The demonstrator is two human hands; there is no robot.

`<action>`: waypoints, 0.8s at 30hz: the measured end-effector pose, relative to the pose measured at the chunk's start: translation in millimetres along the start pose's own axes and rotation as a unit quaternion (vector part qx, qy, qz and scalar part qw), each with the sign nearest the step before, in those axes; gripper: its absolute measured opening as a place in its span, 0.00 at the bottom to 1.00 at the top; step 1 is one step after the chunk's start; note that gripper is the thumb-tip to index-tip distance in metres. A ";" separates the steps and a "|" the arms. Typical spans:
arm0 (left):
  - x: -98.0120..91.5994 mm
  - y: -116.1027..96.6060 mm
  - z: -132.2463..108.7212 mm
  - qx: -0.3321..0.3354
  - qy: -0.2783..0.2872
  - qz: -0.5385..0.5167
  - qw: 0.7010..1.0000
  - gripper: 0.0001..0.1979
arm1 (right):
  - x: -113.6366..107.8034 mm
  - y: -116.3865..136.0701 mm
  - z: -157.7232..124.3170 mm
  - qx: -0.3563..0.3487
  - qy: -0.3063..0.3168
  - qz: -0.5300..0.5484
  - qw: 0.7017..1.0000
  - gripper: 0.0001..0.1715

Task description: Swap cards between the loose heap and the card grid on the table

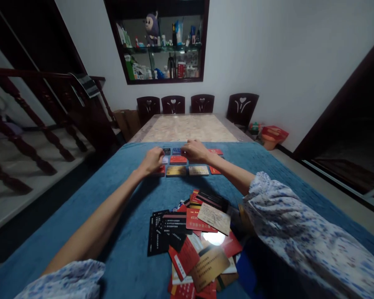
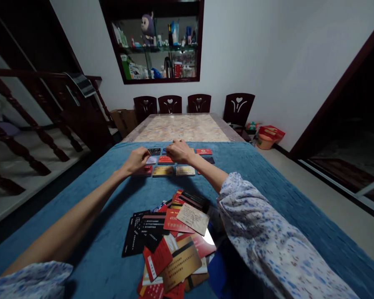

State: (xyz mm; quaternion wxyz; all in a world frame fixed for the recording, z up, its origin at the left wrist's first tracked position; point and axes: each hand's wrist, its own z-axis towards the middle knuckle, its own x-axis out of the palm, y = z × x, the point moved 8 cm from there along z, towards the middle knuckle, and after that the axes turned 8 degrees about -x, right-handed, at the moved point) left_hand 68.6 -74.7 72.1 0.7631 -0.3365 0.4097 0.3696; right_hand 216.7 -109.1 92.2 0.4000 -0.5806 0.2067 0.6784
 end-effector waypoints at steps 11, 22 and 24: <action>2.2 -51.2 -41.0 0.020 0.020 -0.029 0.999 0.09 | -9.9 8.1 -64.7 0.003 -0.013 0.020 1.000 0.14; 15.4 -94.0 -71.0 0.041 0.056 -0.040 0.997 0.12 | -0.6 16.0 -123.2 -0.012 -0.039 0.040 0.998 0.13; 15.6 -101.7 -75.2 0.049 0.059 -0.038 0.996 0.12 | 0.4 18.0 -133.3 -0.007 -0.047 0.040 0.998 0.12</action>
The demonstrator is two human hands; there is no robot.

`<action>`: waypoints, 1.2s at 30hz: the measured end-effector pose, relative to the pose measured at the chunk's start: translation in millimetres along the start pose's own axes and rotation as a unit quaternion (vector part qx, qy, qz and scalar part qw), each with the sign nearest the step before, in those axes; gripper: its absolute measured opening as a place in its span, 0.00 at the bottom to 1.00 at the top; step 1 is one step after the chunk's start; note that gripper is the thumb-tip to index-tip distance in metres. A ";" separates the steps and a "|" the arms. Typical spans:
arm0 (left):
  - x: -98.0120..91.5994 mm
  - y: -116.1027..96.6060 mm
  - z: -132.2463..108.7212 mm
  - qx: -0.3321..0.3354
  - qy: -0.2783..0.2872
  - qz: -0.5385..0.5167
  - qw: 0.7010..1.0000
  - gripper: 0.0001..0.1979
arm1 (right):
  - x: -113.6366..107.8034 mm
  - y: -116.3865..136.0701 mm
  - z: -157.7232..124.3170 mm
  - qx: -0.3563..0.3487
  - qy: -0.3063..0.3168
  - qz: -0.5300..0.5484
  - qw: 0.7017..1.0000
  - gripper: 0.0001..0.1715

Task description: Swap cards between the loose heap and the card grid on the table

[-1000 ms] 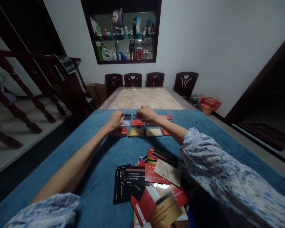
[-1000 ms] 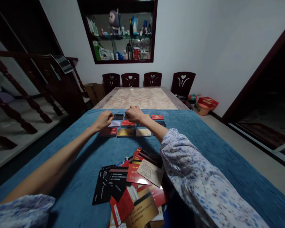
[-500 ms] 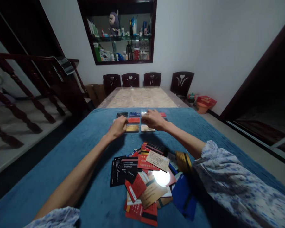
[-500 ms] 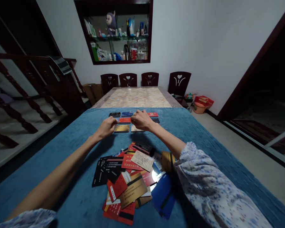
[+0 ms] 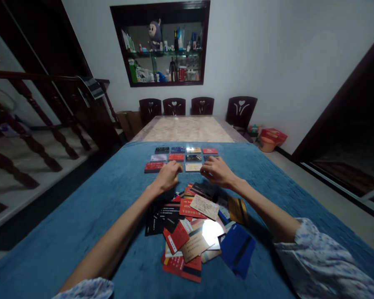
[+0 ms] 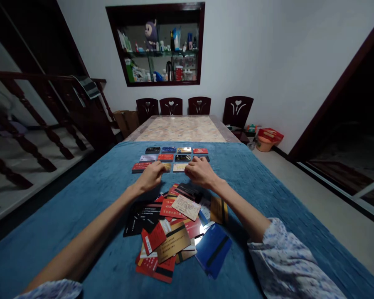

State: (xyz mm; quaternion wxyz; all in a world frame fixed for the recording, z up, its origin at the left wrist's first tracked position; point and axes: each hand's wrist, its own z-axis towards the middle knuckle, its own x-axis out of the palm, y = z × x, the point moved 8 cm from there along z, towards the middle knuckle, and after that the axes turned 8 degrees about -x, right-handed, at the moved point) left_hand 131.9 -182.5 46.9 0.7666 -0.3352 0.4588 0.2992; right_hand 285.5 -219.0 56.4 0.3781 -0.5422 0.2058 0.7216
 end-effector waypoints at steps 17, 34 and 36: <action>14.3 -56.9 -48.0 0.094 0.089 -0.083 0.988 0.09 | 3.3 33.0 -39.9 -0.061 0.000 0.068 0.996 0.08; 16.9 -69.4 -72.5 0.139 0.189 -0.118 0.965 0.15 | -4.2 54.8 -46.5 -0.107 0.043 0.155 0.981 0.10; 16.9 -68.9 -72.4 0.142 0.186 -0.121 0.965 0.14 | -2.2 55.9 -47.0 -0.109 0.054 0.163 0.979 0.10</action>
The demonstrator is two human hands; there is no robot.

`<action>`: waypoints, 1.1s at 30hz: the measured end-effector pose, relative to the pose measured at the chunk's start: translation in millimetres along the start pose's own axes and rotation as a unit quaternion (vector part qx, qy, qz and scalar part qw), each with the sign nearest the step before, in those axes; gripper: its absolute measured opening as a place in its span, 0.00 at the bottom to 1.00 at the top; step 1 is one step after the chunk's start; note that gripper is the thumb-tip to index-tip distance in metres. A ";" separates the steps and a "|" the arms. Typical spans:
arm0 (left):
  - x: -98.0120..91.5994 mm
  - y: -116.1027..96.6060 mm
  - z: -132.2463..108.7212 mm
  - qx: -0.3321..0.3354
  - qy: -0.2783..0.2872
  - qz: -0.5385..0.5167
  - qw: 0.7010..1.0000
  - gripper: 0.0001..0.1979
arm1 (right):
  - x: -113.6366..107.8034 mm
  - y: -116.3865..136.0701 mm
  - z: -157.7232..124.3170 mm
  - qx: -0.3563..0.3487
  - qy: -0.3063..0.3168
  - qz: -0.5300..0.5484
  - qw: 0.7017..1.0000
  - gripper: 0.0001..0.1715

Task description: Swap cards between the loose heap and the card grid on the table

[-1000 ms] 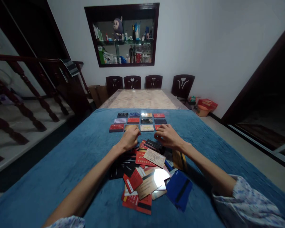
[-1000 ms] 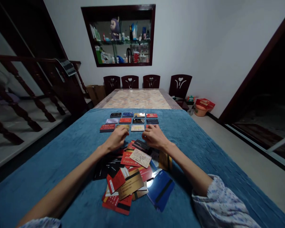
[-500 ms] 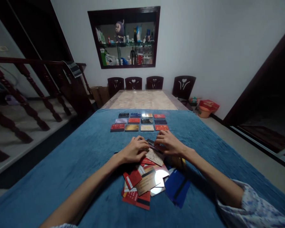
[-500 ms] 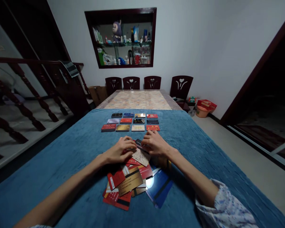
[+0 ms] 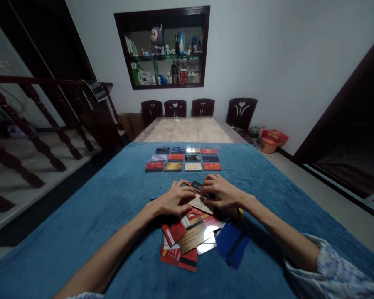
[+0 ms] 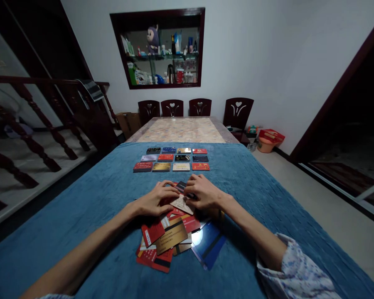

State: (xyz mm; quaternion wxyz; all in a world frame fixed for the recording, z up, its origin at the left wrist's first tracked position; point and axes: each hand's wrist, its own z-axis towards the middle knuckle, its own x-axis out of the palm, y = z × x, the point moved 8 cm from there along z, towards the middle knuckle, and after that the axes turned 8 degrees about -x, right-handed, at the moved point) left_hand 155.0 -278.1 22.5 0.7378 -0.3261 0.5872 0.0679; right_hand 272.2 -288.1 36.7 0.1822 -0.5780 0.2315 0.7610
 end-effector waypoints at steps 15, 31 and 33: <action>-10.6 -3.1 -3.7 0.043 -0.048 -0.019 0.998 0.11 | -2.3 8.0 0.5 -0.009 0.019 0.051 0.999 0.15; -26.2 16.7 -3.4 0.056 -0.172 -0.038 0.983 0.12 | 9.9 -9.2 0.2 0.018 -0.018 0.048 0.999 0.10; -24.7 21.0 -2.8 0.053 -0.175 -0.041 0.982 0.11 | 12.1 -13.1 -0.2 0.024 -0.030 0.044 0.998 0.11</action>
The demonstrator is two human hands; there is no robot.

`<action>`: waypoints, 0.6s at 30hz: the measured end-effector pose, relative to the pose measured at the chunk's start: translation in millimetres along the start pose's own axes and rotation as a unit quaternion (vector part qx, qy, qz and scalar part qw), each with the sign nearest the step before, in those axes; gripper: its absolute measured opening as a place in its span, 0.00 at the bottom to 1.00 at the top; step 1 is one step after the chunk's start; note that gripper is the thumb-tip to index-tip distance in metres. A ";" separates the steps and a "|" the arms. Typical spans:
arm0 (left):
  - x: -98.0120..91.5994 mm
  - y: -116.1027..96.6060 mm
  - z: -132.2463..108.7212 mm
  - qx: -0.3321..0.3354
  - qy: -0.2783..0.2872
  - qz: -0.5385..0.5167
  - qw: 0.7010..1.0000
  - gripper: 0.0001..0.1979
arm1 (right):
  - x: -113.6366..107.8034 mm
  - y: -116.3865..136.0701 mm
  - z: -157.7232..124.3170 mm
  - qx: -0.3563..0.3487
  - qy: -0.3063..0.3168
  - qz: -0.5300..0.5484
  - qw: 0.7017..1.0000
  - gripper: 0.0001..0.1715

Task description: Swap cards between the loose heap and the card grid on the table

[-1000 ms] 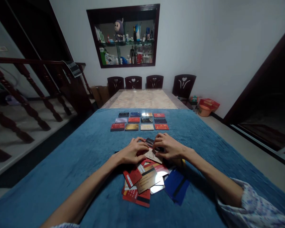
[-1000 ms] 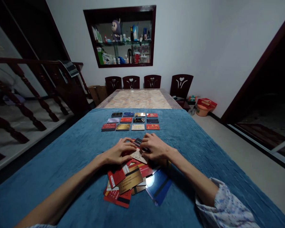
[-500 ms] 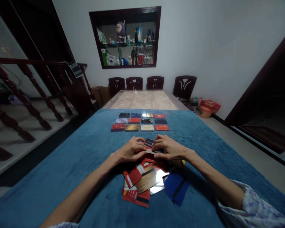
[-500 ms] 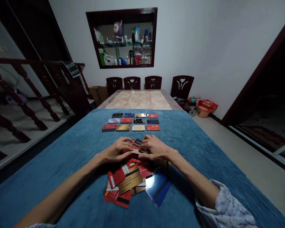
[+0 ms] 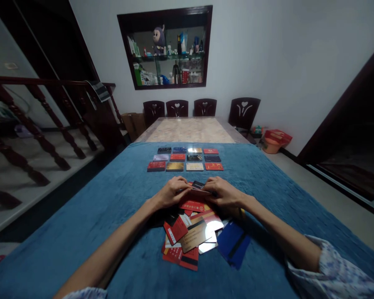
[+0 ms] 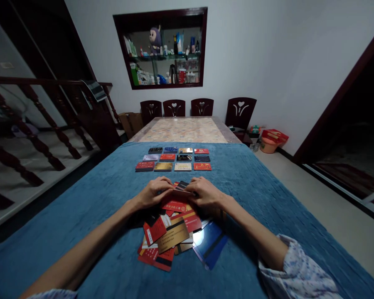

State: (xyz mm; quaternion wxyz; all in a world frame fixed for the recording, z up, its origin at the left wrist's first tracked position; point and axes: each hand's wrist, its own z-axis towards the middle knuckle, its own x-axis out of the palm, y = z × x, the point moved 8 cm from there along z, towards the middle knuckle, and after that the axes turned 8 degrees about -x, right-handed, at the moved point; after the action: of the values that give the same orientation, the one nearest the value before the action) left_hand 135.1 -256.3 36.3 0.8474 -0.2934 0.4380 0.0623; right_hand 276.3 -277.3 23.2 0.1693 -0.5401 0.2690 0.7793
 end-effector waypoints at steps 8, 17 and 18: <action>4.5 11.2 -1.6 -0.032 -0.014 -0.002 0.999 0.13 | 0.0 -5.9 -1.7 0.021 -0.030 -0.004 0.999 0.06; 1.6 13.0 -1.5 -0.070 -0.032 -0.017 0.997 0.10 | 0.6 -10.6 -1.4 0.023 -0.040 0.000 0.999 0.07; 1.0 13.2 -1.5 -0.073 -0.038 -0.026 0.996 0.10 | -0.8 -11.1 -1.7 0.025 -0.045 0.002 0.999 0.08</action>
State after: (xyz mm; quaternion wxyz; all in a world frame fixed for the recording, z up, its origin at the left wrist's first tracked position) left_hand 129.9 -246.4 29.0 0.8411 -0.3632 0.3919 0.0835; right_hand 284.0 -269.4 20.9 0.1935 -0.4995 0.2812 0.7962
